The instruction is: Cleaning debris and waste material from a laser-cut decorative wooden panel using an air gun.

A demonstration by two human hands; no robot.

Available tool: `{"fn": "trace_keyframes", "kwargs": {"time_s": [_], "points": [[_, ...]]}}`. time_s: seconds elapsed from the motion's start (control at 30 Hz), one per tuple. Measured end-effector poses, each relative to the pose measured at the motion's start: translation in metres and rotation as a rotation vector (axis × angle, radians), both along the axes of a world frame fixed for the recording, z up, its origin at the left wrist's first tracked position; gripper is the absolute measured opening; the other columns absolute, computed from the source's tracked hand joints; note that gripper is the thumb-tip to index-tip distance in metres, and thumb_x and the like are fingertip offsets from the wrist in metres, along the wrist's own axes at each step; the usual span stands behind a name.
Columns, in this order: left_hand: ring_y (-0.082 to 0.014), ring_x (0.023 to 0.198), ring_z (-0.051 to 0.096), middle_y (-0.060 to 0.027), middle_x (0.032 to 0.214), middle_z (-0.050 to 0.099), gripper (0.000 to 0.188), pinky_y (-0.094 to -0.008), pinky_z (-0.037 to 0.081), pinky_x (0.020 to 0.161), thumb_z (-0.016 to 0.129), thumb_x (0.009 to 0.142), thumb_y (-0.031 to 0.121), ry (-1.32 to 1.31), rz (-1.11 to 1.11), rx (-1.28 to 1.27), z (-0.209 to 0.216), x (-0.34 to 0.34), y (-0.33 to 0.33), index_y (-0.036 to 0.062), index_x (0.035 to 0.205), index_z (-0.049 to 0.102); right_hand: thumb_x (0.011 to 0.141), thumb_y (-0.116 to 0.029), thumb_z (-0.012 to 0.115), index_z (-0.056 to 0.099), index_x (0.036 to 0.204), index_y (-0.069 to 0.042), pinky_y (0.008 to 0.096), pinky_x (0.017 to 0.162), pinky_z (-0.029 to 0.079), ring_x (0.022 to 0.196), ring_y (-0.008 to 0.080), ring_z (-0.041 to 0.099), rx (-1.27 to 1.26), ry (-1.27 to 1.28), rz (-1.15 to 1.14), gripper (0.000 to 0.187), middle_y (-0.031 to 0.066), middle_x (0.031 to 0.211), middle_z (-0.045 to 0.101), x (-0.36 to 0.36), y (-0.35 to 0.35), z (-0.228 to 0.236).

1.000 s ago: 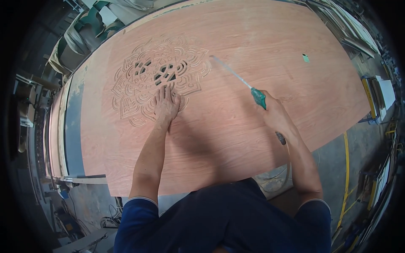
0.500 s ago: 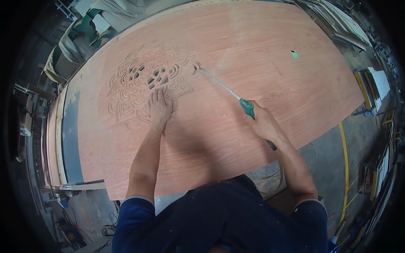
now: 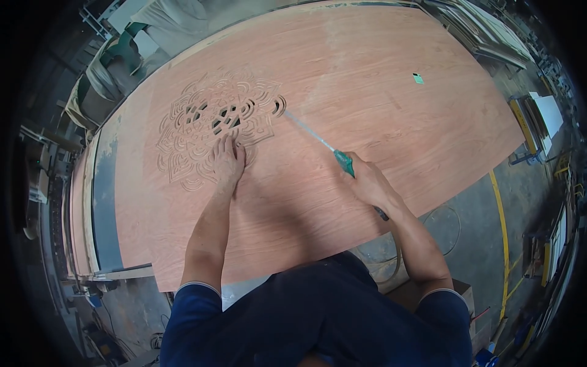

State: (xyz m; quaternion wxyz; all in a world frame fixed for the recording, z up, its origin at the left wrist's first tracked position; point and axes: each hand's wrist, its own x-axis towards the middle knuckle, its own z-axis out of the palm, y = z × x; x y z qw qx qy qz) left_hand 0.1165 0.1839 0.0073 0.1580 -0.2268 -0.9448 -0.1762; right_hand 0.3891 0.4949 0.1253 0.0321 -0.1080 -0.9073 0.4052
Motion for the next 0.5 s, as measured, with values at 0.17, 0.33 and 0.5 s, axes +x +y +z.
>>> {"fn": "trace_keyframes", "kwargs": {"time_s": [0.17, 0.33, 0.5], "points": [[-0.0389, 0.147, 0.039, -0.0192, 0.155, 0.049, 0.062, -0.0536, 0.027, 0.121, 0.061, 0.097, 0.041, -0.119, -0.011, -0.071, 0.003, 0.021, -0.009, 0.0077, 0.148, 0.053, 0.097, -0.016, 0.064, 0.054, 0.137, -0.006, 0.0501, 0.082, 0.053, 0.099, 0.0475, 0.068, -0.097, -0.077, 0.138, 0.043, 0.03, 0.101, 0.069, 0.018, -0.021, 0.015], [-0.0397, 0.15, 0.034, -0.0195, 0.158, 0.044, 0.062, -0.0536, 0.028, 0.121, 0.062, 0.096, 0.041, -0.105, 0.045, -0.122, 0.011, 0.03, -0.014, 0.0075, 0.147, 0.054, 0.096, -0.014, 0.064, 0.053, 0.138, -0.006, 0.0509, 0.083, 0.053, 0.099, 0.0484, 0.068, 0.01, 0.037, -0.003, 0.045, 0.0305, 0.1, 0.07, 0.0, 0.004, 0.009], [-0.0414, 0.148, 0.036, -0.0201, 0.157, 0.044, 0.054, -0.053, 0.03, 0.12, 0.061, 0.096, 0.039, -0.129, -0.023, -0.092, 0.018, 0.032, 0.014, 0.013, 0.144, 0.059, 0.097, -0.016, 0.064, 0.051, 0.14, -0.004, 0.0505, 0.082, 0.053, 0.096, 0.0474, 0.069, 0.037, 0.004, -0.026, 0.046, 0.0311, 0.096, 0.069, -0.008, 0.017, 0.018]]}}
